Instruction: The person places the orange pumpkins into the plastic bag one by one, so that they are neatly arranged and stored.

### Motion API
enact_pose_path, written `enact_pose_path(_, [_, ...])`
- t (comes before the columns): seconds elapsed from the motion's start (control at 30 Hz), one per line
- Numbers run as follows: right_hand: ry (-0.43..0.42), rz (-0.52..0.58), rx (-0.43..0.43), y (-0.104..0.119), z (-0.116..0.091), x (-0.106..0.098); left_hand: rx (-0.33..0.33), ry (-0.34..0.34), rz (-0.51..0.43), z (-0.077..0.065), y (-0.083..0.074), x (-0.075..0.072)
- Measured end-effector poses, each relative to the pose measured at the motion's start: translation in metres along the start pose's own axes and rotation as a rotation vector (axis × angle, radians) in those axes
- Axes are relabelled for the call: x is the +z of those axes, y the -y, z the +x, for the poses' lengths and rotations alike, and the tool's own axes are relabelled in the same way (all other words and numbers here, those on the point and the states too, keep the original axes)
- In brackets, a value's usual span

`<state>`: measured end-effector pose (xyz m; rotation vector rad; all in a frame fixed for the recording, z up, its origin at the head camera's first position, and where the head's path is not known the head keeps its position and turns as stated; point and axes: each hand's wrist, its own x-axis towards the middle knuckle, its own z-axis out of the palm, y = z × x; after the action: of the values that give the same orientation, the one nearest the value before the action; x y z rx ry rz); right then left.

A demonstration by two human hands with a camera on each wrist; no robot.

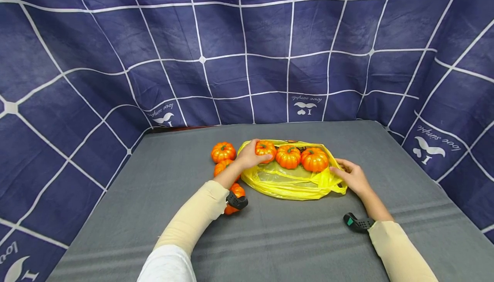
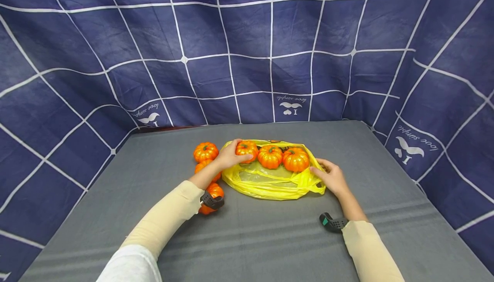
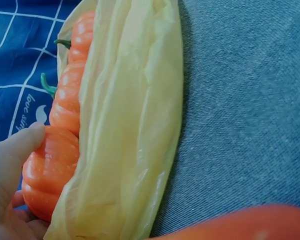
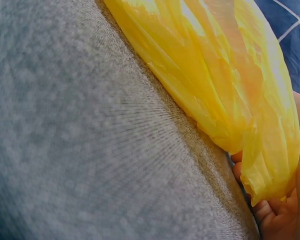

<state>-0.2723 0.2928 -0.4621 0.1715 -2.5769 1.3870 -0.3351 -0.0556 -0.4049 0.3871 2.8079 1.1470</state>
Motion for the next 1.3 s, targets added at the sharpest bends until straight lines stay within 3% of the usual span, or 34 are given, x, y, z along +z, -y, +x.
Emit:
enact_pose_path(0.37, [-0.002, -0.011, -0.001, -0.0008, 0.0, -0.0003, -0.042, 0.045, 0.052, -0.0013, 0.001, 0.0029])
enact_pose_path(0.6, [0.006, -0.009, 0.01, 0.0008, -0.0004, -0.0011, -0.027, 0.065, 0.083, -0.0018, -0.0007, 0.003])
enact_pose_path(1.3, [0.005, 0.001, 0.007, 0.0003, 0.0001, 0.0002, -0.019, 0.057, 0.072, -0.0041, -0.004, 0.0])
